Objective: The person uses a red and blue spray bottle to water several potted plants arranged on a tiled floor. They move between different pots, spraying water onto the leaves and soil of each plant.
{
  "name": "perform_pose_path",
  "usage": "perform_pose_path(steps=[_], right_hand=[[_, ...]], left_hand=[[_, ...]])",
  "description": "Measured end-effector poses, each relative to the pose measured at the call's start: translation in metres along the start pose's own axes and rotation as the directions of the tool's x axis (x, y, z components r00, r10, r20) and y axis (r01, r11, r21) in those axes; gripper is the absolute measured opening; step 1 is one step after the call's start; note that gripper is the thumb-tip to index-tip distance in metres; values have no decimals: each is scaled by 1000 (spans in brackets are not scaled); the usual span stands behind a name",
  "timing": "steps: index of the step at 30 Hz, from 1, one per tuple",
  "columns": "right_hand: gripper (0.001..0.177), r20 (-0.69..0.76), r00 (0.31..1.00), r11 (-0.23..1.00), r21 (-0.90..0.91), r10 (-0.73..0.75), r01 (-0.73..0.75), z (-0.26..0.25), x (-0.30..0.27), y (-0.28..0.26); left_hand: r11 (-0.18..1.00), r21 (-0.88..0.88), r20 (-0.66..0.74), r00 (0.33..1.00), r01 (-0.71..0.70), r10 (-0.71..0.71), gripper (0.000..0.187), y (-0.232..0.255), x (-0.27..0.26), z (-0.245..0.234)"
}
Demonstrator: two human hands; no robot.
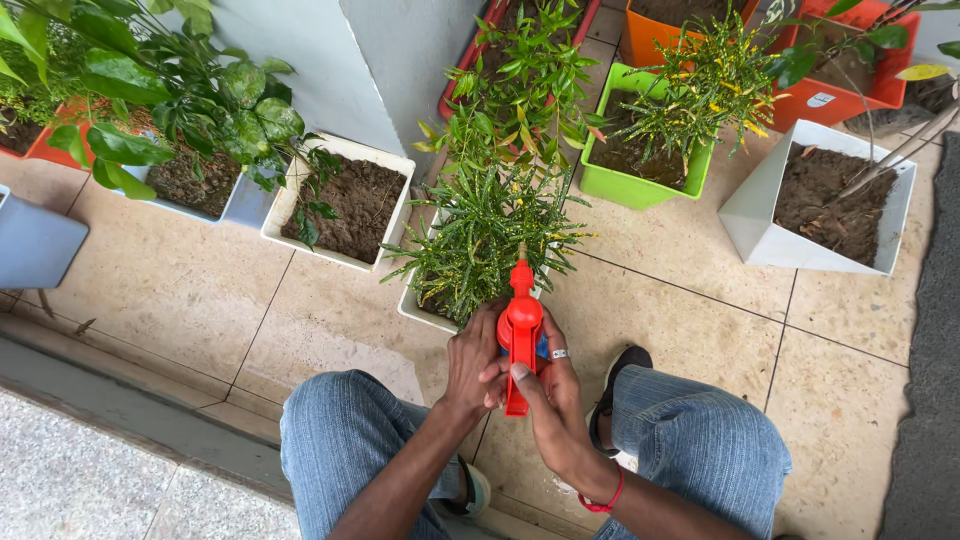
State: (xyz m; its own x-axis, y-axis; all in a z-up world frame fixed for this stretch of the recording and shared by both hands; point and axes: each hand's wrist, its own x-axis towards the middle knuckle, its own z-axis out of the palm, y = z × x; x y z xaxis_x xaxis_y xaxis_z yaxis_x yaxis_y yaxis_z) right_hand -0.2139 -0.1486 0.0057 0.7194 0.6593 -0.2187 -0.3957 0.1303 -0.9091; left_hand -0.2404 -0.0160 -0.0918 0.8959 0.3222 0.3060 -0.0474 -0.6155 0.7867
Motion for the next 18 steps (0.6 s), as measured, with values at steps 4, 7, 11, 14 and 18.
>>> perform_pose_path(steps=[4, 7, 11, 14, 18], right_hand=[[72, -4, 1000, 1000, 11, 6, -6, -1, 3, 1], [73, -18, 999, 999, 4, 37, -37, 0, 3, 0], [74, -1, 1000, 1000, -3, -4, 4, 2, -2, -1], [76, 16, 998, 998, -27, -65, 65, 3, -5, -3], [78, 23, 996, 993, -70, -89, 90, 2, -5, -4]], left_hand=[[997, 34, 42, 996, 73, -75, 66, -3, 0, 5], [995, 3, 62, 994, 95, -95, 71, 0, -1, 1], [999, 10, 41, 998, 43, -43, 68, 4, 1, 0], [996, 44, 55, 996, 72, -74, 66, 3, 1, 1], [997, 60, 24, 999, 47, -49, 65, 0, 0, 5]])
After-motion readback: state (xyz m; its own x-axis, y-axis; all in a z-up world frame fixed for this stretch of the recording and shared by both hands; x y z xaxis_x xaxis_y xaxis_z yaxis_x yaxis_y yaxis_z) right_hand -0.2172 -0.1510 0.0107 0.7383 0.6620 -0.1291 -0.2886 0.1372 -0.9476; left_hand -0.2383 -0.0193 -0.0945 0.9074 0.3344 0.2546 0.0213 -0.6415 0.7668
